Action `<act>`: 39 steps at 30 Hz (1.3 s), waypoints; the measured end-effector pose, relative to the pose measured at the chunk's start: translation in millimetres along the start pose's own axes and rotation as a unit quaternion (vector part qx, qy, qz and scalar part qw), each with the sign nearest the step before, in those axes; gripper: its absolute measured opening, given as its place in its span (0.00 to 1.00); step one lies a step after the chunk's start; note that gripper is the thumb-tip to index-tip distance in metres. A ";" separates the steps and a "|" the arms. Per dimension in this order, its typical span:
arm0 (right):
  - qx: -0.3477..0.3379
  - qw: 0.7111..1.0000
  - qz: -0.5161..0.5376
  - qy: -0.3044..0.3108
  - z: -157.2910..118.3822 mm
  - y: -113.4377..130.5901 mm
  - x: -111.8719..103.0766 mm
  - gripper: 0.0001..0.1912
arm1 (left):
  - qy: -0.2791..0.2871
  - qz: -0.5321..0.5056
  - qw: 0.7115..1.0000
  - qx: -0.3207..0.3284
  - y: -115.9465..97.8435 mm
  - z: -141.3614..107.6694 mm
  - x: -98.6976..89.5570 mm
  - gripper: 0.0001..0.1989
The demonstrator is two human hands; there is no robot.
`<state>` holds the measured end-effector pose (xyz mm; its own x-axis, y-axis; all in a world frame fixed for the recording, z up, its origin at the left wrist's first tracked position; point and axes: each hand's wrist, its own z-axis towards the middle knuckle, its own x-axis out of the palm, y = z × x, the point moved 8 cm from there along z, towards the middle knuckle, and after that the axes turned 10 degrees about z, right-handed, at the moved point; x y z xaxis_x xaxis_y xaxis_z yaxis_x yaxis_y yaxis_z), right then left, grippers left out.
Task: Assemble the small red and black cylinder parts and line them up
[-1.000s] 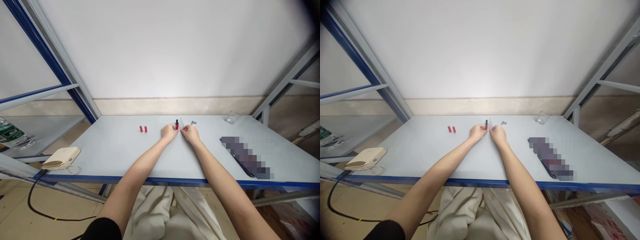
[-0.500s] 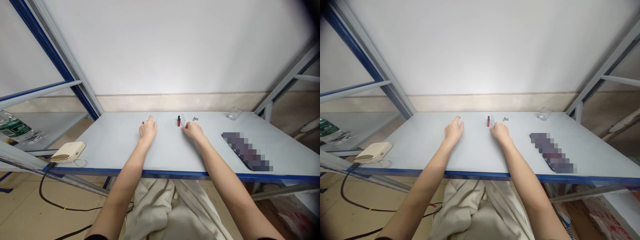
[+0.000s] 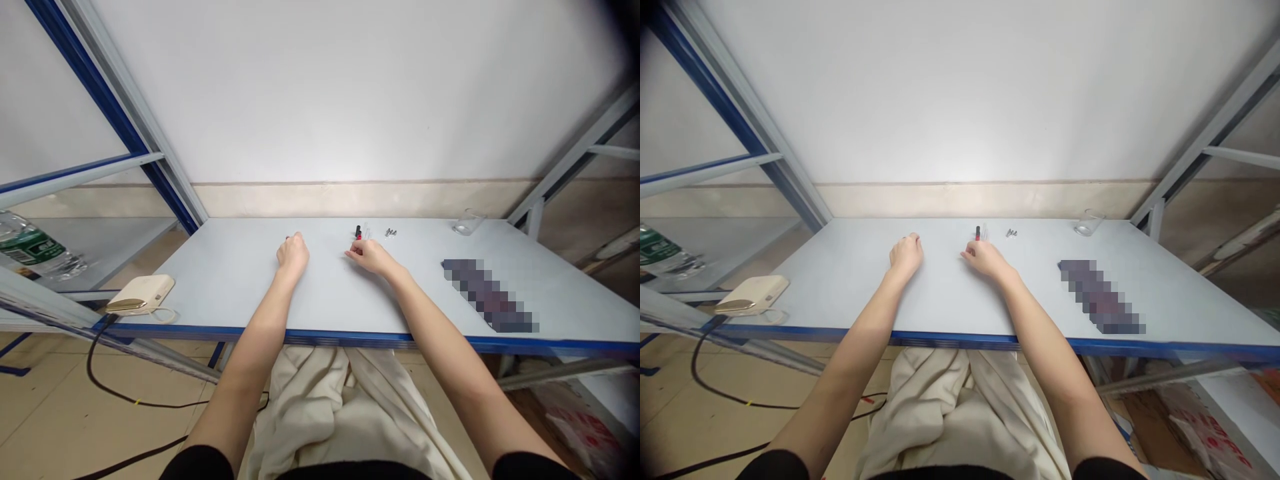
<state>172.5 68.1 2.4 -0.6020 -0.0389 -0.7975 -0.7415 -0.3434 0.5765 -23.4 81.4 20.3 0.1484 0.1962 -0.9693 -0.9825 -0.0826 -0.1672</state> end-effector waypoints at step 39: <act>-0.057 0.957 0.267 -0.097 -2.1 14.7 -22.1 0.17 | 0.112 -0.613 0.780 0.060 -65.4 -21.8 11.6 0.07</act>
<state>175.5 61.8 28.2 -0.9383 -0.0664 -0.3395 -0.2815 -0.4237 0.8609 45.0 67.7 16.1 0.9872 -0.1202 -0.1049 -0.0895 0.1274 -0.9878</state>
